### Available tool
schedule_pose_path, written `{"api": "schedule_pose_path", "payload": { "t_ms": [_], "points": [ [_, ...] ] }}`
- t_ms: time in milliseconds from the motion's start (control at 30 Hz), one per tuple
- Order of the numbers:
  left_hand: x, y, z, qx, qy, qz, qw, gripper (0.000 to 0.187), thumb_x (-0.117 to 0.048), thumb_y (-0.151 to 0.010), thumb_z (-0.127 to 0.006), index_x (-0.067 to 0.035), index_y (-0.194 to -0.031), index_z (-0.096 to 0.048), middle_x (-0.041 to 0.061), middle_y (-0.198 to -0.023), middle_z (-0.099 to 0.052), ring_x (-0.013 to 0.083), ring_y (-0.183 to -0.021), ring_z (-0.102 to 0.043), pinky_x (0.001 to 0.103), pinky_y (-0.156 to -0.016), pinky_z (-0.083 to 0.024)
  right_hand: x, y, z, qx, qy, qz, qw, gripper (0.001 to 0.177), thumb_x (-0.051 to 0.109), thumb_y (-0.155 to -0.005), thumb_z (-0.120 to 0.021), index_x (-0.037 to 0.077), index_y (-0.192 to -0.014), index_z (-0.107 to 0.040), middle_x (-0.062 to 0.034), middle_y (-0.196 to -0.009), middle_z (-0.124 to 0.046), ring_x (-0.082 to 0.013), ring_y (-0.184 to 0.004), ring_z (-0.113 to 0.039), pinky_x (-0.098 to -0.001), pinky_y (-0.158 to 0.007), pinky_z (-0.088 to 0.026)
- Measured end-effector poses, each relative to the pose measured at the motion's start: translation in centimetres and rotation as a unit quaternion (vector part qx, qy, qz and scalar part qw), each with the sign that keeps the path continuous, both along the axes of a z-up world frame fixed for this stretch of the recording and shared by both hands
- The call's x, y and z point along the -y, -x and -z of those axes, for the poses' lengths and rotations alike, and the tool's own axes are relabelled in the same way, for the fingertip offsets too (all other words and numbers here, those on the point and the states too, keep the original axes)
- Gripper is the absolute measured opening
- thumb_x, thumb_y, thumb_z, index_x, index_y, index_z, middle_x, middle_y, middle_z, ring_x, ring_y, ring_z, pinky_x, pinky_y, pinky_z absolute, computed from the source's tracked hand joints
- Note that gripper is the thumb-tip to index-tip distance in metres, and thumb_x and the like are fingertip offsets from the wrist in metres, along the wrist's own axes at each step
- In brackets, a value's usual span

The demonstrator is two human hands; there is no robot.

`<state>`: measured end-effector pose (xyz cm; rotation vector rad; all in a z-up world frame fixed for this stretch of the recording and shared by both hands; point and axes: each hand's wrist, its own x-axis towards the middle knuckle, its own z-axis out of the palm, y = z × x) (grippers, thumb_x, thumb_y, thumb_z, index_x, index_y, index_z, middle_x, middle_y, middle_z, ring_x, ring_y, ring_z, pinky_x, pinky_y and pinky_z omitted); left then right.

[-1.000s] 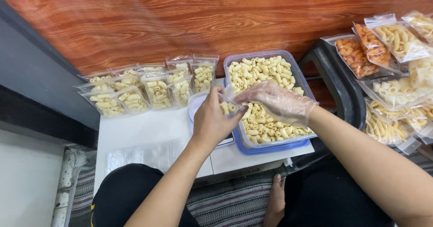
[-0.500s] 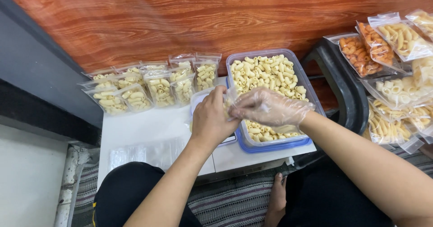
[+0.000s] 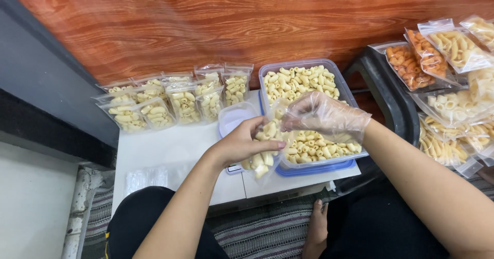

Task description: Manually packaging macaroni from a large plastic container into small individual bags using a digital scale for portion control.

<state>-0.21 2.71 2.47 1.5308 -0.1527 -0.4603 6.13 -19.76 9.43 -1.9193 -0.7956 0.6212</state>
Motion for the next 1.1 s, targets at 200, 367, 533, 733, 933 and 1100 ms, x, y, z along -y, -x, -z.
{"api": "schedule_pose_path", "payload": {
  "t_ms": [200,367,533,733,933,1100],
  "points": [
    [0.7,0.5,-1.5,0.011,0.02,-0.002,1.0,0.064,-0.015,-0.08,-0.083,-0.012,-0.13,-0.043,0.029,-0.116,-0.07,0.0335,-0.102,-0.071,0.038,-0.088,-0.059,1.0,-2.2,3.0,0.061,-0.091,0.139,0.984,0.026,0.006,-0.077,-0.088,0.006,-0.097,-0.071,-0.0036,-0.088,-0.073,-0.0091,-0.082,-0.067,-0.0254,-0.077,-0.056],
    [0.3,-0.4,-0.8,0.052,-0.052,-0.04,0.996,0.072,-0.021,-0.078,-0.085,-0.013,-0.137,-0.045,0.026,-0.119,-0.071,0.0372,-0.108,-0.072,0.042,-0.092,-0.058,-0.3,0.0,-1.3,0.072,0.04,0.111,0.99,0.022,0.009,-0.089,-0.071,0.006,-0.111,-0.077,-0.0179,-0.105,-0.074,-0.0236,-0.087,-0.069,-0.035,-0.078,-0.057],
    [0.9,0.1,-1.2,0.08,-0.12,-0.045,0.989,0.068,-0.034,-0.083,-0.08,-0.012,-0.139,-0.047,0.025,-0.116,-0.072,0.0385,-0.107,-0.073,0.043,-0.089,-0.059,-0.7,0.9,-2.8,0.019,0.161,0.11,0.981,0.03,0.015,-0.096,-0.059,0.01,-0.119,-0.076,-0.0152,-0.122,-0.073,-0.0288,-0.103,-0.071,-0.0394,-0.091,-0.057],
    [1.3,1.0,-2.9,0.098,-0.139,-0.039,0.985,0.068,-0.039,-0.079,-0.082,-0.009,-0.133,-0.053,0.031,-0.117,-0.071,0.0469,-0.111,-0.068,0.05,-0.096,-0.056,-1.8,2.2,-2.6,-0.002,0.149,0.022,0.989,0.025,0.02,-0.09,-0.069,0.011,-0.11,-0.08,-0.0141,-0.112,-0.078,-0.0299,-0.101,-0.075,-0.0418,-0.088,-0.059],
    [0.7,1.2,-3.4,0.091,-0.19,-0.046,0.976,0.063,-0.041,-0.08,-0.081,-0.012,-0.132,-0.06,0.024,-0.116,-0.074,0.0431,-0.112,-0.069,0.049,-0.097,-0.055,-2.3,2.3,-3.3,0.001,0.143,-0.042,0.989,0.033,0.014,-0.094,-0.058,0.012,-0.123,-0.076,-0.0156,-0.135,-0.068,-0.0368,-0.124,-0.065,-0.0492,-0.102,-0.052],
    [0.0,1.2,-3.3,0.138,-0.19,-0.089,0.968,0.054,-0.034,-0.079,-0.082,-0.014,-0.124,-0.061,0.023,-0.105,-0.076,0.0424,-0.104,-0.072,0.047,-0.089,-0.057,-1.7,1.0,-3.3,0.023,0.147,0.05,0.988,0.029,0.014,-0.094,-0.06,0.005,-0.118,-0.074,-0.0192,-0.13,-0.068,-0.0355,-0.121,-0.065,-0.0477,-0.098,-0.053]
  ]
}}
